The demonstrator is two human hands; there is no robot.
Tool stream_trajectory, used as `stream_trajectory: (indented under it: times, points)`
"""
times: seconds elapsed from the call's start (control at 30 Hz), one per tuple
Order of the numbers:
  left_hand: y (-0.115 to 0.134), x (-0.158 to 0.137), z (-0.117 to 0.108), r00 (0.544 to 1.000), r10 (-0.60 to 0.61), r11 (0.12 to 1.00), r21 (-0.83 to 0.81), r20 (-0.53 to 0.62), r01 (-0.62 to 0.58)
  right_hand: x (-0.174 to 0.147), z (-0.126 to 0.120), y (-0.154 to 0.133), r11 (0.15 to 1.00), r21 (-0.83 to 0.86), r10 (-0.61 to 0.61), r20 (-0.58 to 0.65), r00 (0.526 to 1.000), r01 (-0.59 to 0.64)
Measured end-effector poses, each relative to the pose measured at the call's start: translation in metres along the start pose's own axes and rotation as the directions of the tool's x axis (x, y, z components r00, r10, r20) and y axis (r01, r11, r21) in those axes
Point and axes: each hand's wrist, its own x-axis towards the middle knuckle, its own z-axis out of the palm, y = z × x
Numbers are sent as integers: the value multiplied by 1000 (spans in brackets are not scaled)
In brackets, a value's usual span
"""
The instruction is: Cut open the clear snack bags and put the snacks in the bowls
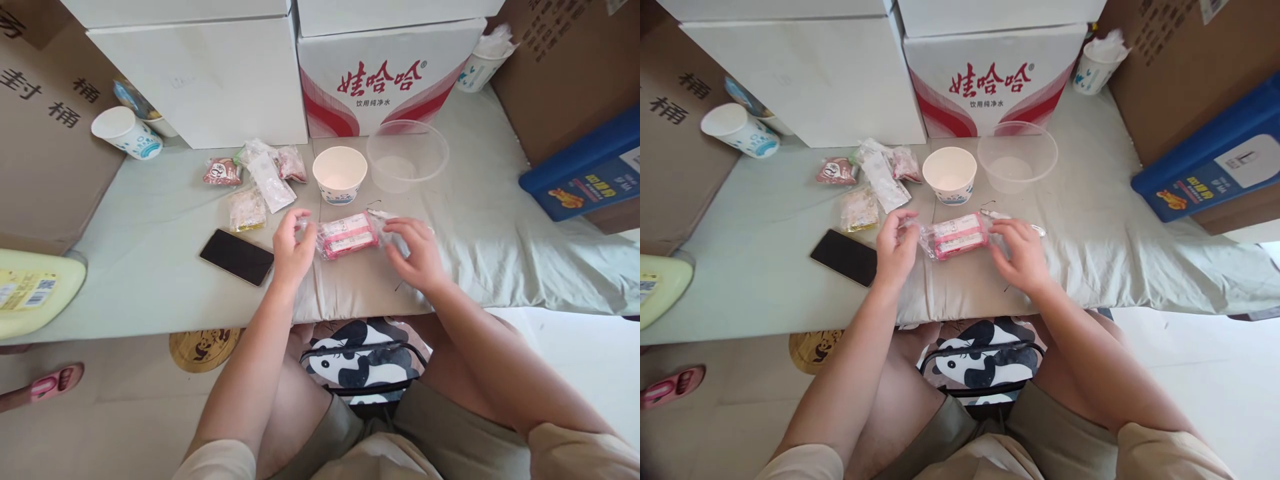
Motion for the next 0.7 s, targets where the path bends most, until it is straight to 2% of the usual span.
stream_trajectory:
  times: [0.07, 0.13, 0.27, 0.33, 0.43, 0.53, 0.6, 0.7]
  points:
    - [3, -2, 1, 994, 39, 996, 74, 102, -46, -1, 6, -2, 997, -61, -43, 88, 995, 48]
    - [4, -4, 0, 986, 2, 989, 144, 167, -27, -1, 11, -1, 992, -123, -11, 109, 994, 24]
    - [2, -2, -5, 980, -148, 973, 197, 136, 120, 2, 8, 2, 983, -166, 81, -5, 997, -81]
    - [1, -1, -7, 981, -169, 973, 178, 97, 150, 2, 5, 2, 985, -149, 81, -46, 996, -87]
    - [0, 0, -8, 992, -67, 986, 162, 106, 50, 0, 6, -1, 998, -50, -23, 26, 999, 24]
    - [1, -1, -6, 965, 28, 977, 199, 262, -82, -2, 11, -4, 992, 53, -119, 128, 985, 113]
    - [1, -2, -4, 939, 10, 967, 237, 343, -96, -4, 14, -4, 990, 83, -125, 156, 980, 113]
    - [3, -3, -4, 937, -49, 967, 251, 345, -42, -4, 16, -3, 989, 109, -114, 164, 980, 97]
